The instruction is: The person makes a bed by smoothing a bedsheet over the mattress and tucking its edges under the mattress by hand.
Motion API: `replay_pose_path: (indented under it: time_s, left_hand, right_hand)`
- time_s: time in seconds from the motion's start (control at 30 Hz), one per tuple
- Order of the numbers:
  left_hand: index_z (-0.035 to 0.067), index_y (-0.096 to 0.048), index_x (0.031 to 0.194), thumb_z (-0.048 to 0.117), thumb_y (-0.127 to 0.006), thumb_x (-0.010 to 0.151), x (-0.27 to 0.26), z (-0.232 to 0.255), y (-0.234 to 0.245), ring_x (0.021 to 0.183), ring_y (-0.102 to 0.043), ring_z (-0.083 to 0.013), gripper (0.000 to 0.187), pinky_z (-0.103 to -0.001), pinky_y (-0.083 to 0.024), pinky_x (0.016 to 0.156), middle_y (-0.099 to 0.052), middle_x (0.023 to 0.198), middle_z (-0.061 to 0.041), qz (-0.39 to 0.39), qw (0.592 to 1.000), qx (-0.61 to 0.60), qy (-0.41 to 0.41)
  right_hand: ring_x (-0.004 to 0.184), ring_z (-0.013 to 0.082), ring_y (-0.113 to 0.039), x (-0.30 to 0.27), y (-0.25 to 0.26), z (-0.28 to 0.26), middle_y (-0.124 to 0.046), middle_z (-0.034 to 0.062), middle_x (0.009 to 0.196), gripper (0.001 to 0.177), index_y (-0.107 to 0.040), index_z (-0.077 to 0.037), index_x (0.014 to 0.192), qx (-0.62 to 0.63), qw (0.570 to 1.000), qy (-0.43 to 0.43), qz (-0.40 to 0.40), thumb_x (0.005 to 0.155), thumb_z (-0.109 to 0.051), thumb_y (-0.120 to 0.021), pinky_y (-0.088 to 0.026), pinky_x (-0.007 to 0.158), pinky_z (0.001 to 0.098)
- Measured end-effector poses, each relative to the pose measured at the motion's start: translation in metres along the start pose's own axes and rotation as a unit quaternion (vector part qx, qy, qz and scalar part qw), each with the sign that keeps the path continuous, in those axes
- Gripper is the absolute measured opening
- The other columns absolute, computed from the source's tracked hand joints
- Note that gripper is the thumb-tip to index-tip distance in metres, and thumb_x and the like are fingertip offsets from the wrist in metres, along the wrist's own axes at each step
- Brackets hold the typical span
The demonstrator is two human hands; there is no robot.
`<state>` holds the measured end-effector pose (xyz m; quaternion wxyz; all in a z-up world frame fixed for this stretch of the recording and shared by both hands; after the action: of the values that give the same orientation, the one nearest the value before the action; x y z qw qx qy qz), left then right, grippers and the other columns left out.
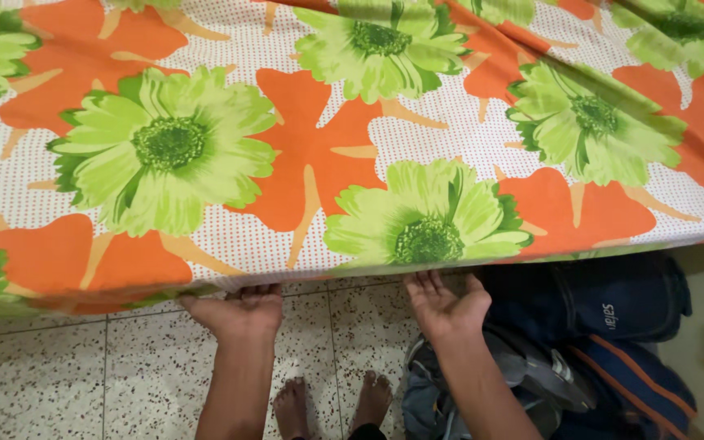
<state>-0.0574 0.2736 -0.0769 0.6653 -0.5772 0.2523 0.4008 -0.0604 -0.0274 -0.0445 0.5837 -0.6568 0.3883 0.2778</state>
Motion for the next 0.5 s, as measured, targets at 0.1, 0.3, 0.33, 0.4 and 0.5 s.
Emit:
replay_pose_path:
  time_s: [0.1,0.3,0.33,0.4,0.5]
  left_hand:
    - [0.014,-0.034,0.155,0.086,-0.034,0.082,-0.004,0.001,0.003,0.144,-0.042,-0.0323,0.103,-0.061,-0.034,0.119,-0.039,0.156,-0.015,0.031,0.999,-0.003,0.007]
    - [0.018,-0.043,0.153,0.086,-0.029,0.081,-0.012,0.003,-0.008,0.141,-0.046,-0.0313,0.1,-0.066,-0.036,0.116,-0.044,0.153,-0.014,0.002,1.0,0.016,0.012]
    - [0.018,-0.043,0.153,0.086,-0.029,0.081,-0.012,0.004,-0.009,0.141,-0.046,-0.0313,0.1,-0.066,-0.036,0.116,-0.044,0.153,-0.014,0.001,1.0,0.015,0.01]
    - [0.017,-0.044,0.153,0.087,-0.03,0.081,-0.012,0.004,-0.011,0.142,-0.048,-0.0307,0.101,-0.062,-0.039,0.117,-0.047,0.153,-0.012,-0.005,1.0,0.004,0.007]
    - [0.018,-0.051,0.151,0.088,-0.031,0.079,-0.013,0.006,-0.015,0.14,-0.051,-0.0281,0.102,-0.059,-0.044,0.116,-0.053,0.149,-0.011,-0.022,0.999,0.032,0.006]
  right_hand:
    - [0.14,0.0393,-0.043,0.004,0.0,-0.004,-0.042,0.0261,0.15,0.078,-0.03,0.014,0.149,-0.033,0.999,0.007,-0.023,0.103,-0.049,-0.036,-0.03,0.12,0.0583]
    - [0.138,0.0425,-0.044,-0.005,-0.006,-0.008,-0.042,0.0269,0.145,0.073,-0.027,0.008,0.149,-0.074,0.997,0.016,-0.013,0.105,-0.05,-0.038,-0.031,0.121,0.0641]
    - [0.132,0.0363,-0.045,-0.006,-0.008,-0.007,-0.044,0.0228,0.139,0.074,-0.033,0.007,0.146,-0.1,0.995,-0.003,-0.017,0.104,-0.053,-0.038,-0.032,0.119,0.0646]
    - [0.125,0.0302,-0.046,-0.009,-0.011,-0.003,-0.046,0.0187,0.133,0.074,-0.039,0.006,0.143,-0.126,0.992,-0.022,-0.02,0.102,-0.056,-0.037,-0.034,0.117,0.0651]
    - [0.115,0.0276,-0.048,-0.014,-0.015,0.001,-0.043,0.0123,0.121,0.063,-0.04,-0.001,0.131,-0.146,0.988,-0.039,0.002,0.102,-0.057,-0.039,-0.036,0.117,0.0641]
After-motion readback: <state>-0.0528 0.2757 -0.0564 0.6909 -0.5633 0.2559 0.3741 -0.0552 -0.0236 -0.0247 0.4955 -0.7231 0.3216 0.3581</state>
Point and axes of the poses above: each hand's wrist, its own x-axis towards the middle knuckle, its own y-axis out of the back of the hand, z = x × y, the point moved 8 cm from there along x, towards the middle knuckle
